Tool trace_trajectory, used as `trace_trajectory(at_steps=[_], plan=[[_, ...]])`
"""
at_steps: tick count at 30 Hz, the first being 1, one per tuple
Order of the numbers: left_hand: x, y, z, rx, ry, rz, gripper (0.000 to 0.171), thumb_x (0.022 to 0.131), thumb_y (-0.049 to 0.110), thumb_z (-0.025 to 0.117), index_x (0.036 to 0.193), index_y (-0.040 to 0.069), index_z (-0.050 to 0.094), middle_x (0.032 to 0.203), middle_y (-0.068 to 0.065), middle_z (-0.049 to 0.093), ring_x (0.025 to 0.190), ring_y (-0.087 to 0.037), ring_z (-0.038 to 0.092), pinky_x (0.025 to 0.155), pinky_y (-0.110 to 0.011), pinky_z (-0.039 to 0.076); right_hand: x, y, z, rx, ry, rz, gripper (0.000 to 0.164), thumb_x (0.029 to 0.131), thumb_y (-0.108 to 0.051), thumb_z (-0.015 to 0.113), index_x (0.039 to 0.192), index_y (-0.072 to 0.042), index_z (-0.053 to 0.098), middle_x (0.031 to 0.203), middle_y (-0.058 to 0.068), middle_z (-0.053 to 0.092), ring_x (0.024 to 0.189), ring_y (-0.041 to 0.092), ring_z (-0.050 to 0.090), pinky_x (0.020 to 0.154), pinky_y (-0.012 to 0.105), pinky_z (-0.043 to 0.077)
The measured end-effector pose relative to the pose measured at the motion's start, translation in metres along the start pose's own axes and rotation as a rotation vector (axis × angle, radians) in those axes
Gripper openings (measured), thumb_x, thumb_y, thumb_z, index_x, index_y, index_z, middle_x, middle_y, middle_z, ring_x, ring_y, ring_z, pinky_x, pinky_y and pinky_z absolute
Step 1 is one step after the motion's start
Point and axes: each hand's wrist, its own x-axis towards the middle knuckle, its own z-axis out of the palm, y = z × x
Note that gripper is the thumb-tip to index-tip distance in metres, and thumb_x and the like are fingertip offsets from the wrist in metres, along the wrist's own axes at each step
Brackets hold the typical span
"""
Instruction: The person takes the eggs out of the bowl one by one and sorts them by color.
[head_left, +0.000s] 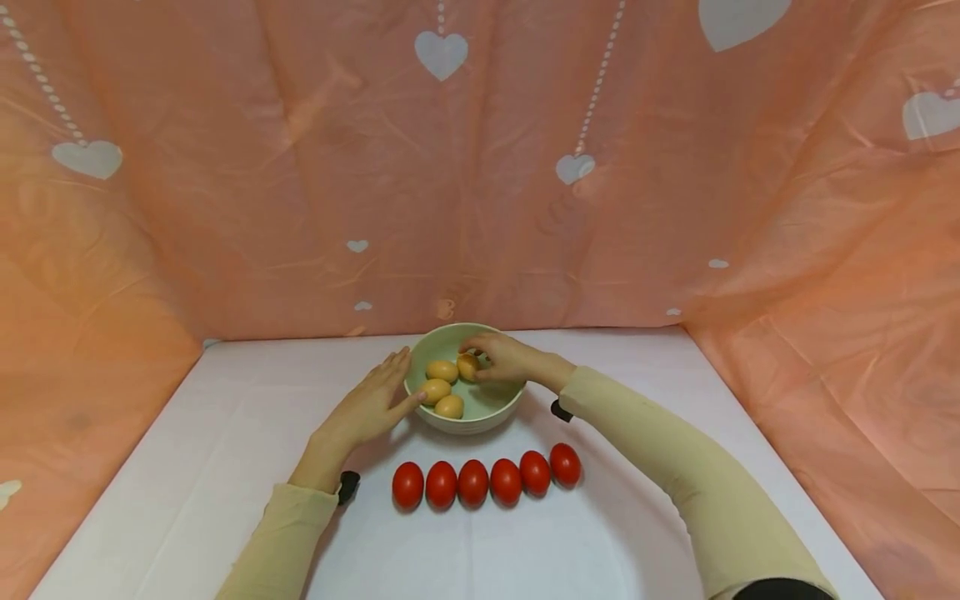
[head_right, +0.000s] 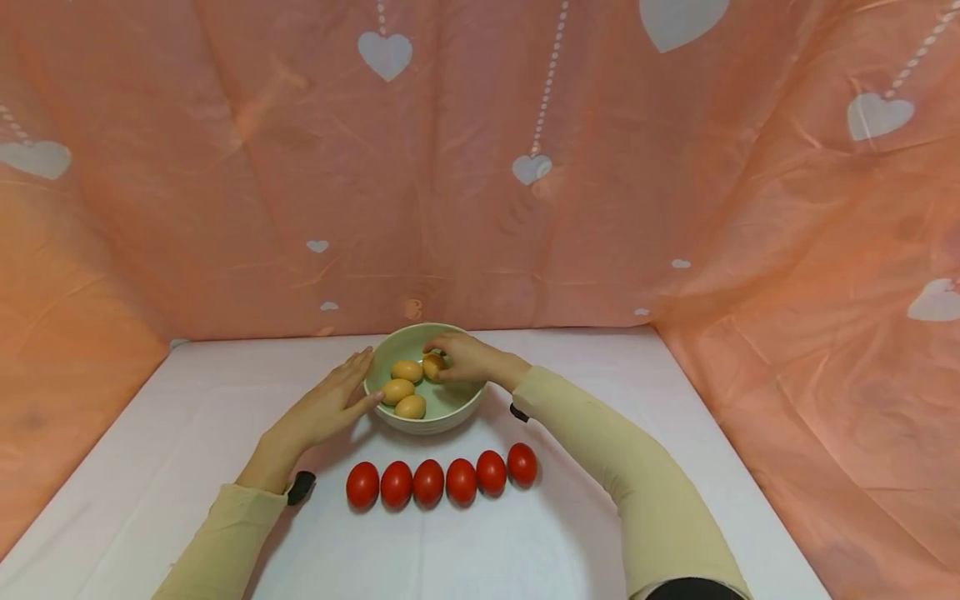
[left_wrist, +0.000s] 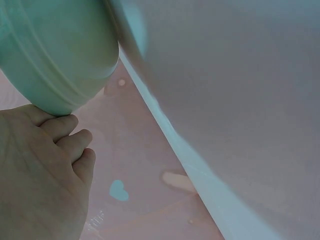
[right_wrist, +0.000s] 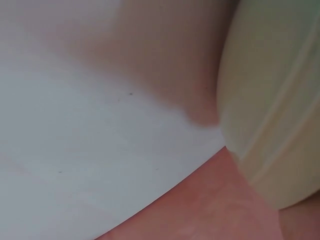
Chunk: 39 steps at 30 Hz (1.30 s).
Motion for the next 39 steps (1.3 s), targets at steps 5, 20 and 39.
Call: trace_trajectory(at_steps=[5,20,39], plan=[[0.000,-0.001,-0.001,-0.001,0.009,0.004,0.083,0.107,0.050,0.053,0.160,-0.008,0.027,0.169,-0.023,0.023,0.156,-0.044,0.022,0.126,-0.058,0.022,0.005,-0.002,-0.001,-0.041,-0.019,-0.021,0.049,0.089,-0.009,0.075,0.134,0.005,0.062,0.131,0.019,0.066,0.114,0.029,0.063,0.100,0.035,0.053],[0.001,-0.001,0.000,0.006,0.003,-0.003,0.083,0.106,0.050,0.054,0.160,-0.007,0.027,0.170,-0.021,0.023,0.156,-0.043,0.023,0.126,-0.056,0.022,0.008,0.003,0.003,-0.102,-0.055,-0.087,0.039,0.088,-0.003,0.075,0.126,0.002,0.071,0.126,0.015,0.071,0.122,0.030,0.064,0.110,0.039,0.048],[0.003,-0.001,0.000,0.013,-0.006,0.007,0.083,0.107,0.048,0.054,0.160,-0.009,0.026,0.169,-0.023,0.022,0.155,-0.045,0.023,0.126,-0.058,0.022,-0.006,-0.010,-0.014,-0.067,-0.027,-0.055,0.043,0.088,-0.006,0.076,0.130,0.000,0.069,0.125,0.017,0.066,0.099,0.023,0.066,0.088,0.028,0.056]])
